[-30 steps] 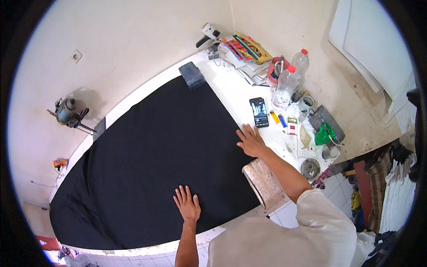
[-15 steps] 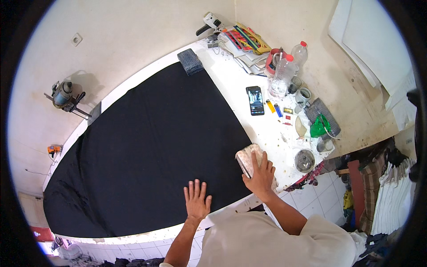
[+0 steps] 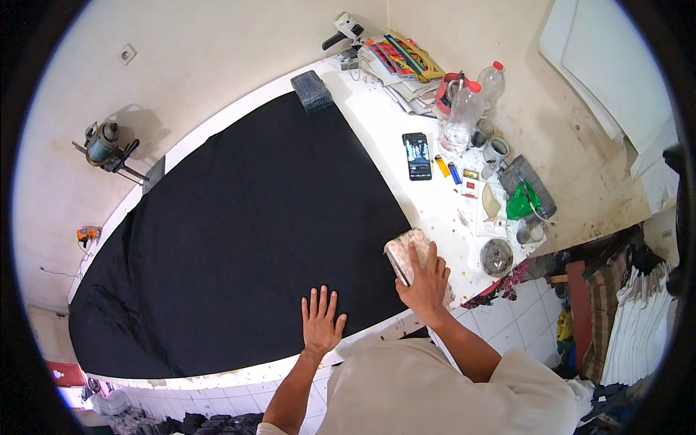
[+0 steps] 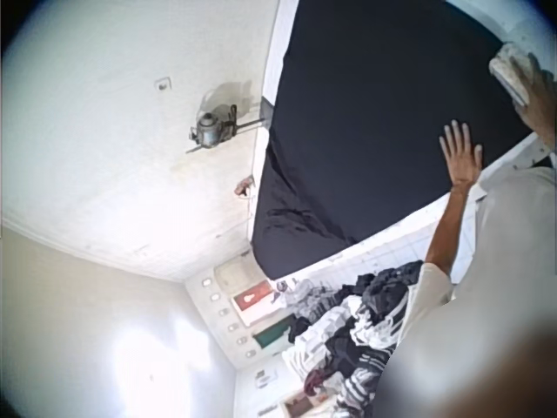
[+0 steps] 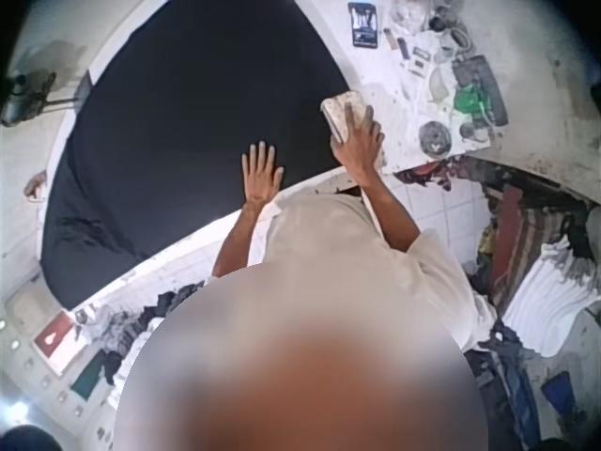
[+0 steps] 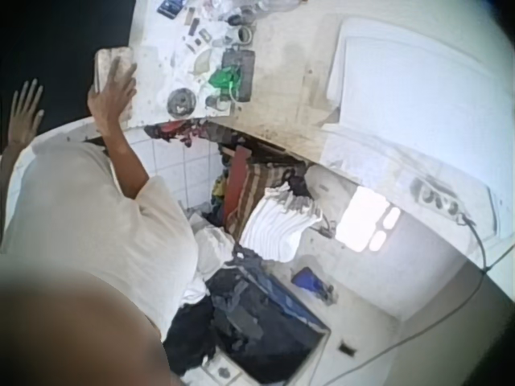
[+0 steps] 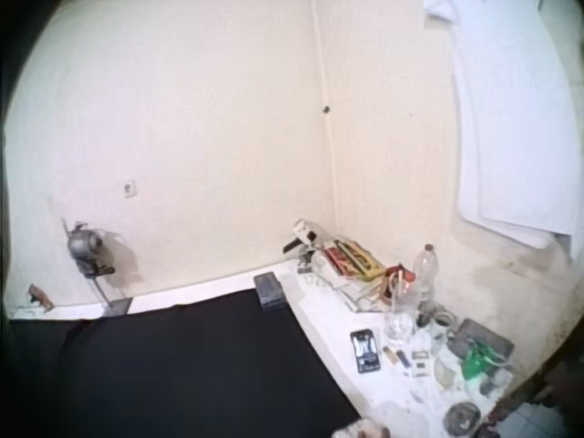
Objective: The person lays a large black fabric flat on a table, smooths it, and uses shears to cut a strip from the edge. They then fold the fabric, smooth it again, and cut another strip. The cut pieces are set aside while the main fabric remains on the table.
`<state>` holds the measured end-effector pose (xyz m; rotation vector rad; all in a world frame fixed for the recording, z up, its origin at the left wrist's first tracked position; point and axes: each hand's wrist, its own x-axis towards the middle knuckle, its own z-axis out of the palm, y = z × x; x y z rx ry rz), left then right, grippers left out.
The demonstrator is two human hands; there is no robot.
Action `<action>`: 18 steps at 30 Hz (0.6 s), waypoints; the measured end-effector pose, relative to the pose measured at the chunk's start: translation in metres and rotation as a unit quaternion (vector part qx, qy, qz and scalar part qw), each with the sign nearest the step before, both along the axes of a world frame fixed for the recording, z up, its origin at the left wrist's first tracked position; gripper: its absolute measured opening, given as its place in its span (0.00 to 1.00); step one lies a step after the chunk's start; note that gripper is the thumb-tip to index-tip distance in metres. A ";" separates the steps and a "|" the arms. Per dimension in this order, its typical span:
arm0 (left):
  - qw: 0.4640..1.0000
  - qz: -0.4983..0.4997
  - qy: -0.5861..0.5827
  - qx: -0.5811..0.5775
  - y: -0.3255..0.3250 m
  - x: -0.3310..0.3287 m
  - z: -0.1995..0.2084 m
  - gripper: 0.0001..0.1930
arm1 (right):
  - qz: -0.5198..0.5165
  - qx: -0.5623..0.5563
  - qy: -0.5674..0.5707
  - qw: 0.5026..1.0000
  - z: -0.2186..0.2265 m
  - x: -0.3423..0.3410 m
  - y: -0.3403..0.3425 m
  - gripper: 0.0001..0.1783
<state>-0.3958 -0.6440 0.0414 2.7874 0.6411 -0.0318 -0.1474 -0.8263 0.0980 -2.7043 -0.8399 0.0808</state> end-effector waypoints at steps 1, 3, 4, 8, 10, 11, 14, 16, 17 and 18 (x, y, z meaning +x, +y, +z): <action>1.000 0.002 -0.018 -0.025 0.003 -0.002 0.001 0.34 | 0.004 0.005 0.002 1.000 -0.001 0.000 0.000 0.57; 0.978 0.055 -0.137 -0.145 0.012 -0.011 0.002 0.31 | 0.002 0.000 0.011 1.000 -0.001 0.000 -0.001 0.57; 0.966 0.096 -0.200 -0.135 0.017 -0.017 0.002 0.31 | 0.005 0.002 0.001 1.000 -0.001 0.000 -0.001 0.57; 0.961 0.247 -0.101 0.071 0.042 -0.052 0.001 0.31 | 0.009 -0.006 -0.013 1.000 0.000 -0.001 0.000 0.57; 0.963 0.258 -0.032 0.074 0.048 -0.067 -0.003 0.34 | 0.007 -0.012 -0.012 1.000 0.000 -0.002 0.002 0.58; 0.964 0.254 -0.006 0.075 0.049 -0.071 -0.006 0.34 | 0.007 -0.015 -0.014 1.000 0.000 -0.003 0.002 0.58; 0.965 0.250 0.018 0.073 0.050 -0.079 -0.013 0.35 | 0.008 -0.019 -0.023 1.000 -0.001 -0.004 0.004 0.58; 0.966 0.246 0.003 0.081 0.049 -0.079 -0.016 0.35 | 0.010 -0.023 -0.025 0.999 -0.002 -0.005 0.004 0.58; 0.965 0.250 0.011 0.073 0.048 -0.079 -0.017 0.35 | 0.009 -0.026 -0.022 0.999 -0.002 -0.006 0.004 0.59; 0.966 0.250 0.010 0.072 0.048 -0.079 -0.017 0.35 | 0.007 -0.028 -0.018 0.999 -0.002 -0.006 0.004 0.59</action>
